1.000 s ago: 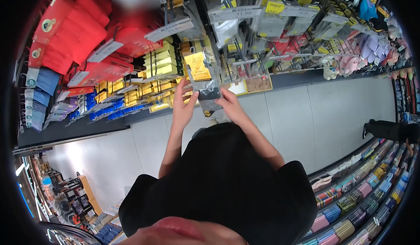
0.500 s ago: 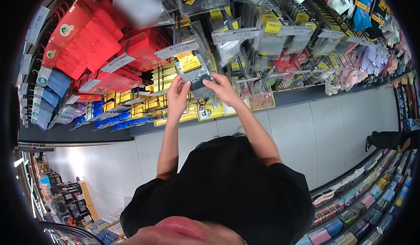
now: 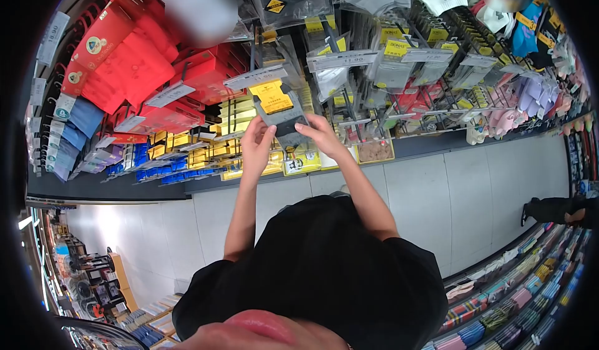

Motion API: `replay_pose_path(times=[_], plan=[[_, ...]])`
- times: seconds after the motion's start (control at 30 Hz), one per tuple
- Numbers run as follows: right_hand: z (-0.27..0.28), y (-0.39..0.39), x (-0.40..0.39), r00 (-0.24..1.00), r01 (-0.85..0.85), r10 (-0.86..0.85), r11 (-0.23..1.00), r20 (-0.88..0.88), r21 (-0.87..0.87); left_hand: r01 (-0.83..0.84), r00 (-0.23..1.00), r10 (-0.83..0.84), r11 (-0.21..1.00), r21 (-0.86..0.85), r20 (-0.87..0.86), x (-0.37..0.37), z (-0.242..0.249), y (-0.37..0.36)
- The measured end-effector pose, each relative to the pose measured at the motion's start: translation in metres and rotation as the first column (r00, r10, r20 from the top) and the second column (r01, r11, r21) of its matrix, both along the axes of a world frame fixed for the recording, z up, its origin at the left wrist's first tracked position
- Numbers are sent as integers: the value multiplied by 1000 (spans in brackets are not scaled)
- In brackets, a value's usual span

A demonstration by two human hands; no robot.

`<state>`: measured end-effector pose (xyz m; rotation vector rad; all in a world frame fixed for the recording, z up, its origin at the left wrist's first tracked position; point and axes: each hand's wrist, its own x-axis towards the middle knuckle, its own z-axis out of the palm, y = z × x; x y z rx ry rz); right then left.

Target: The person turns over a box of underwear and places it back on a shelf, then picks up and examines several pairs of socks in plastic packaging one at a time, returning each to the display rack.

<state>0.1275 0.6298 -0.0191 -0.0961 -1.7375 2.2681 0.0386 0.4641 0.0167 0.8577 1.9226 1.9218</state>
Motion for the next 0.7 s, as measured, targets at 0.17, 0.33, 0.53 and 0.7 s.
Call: replay_pose_path(times=[0.17, 0.33, 0.53, 0.7], plan=[[8, 1, -18, 998, 30, -28, 999, 63, -20, -40, 999, 40, 999, 1, -34, -18, -3, 8], [7, 1, -24, 998, 34, -30, 996, 48, -85, -36, 999, 35, 999, -34, -21, -24, -4, 11], [12, 6, -43, 979, 115, -118, 993, 166, 31, -65, 998, 66, 997, -52, 8, -48, -11, 24], [1, 10, -67, 953, 250, -241, 968, 182, -27, -100, 991, 95, 993, -64, -90, -51, -15, 35]])
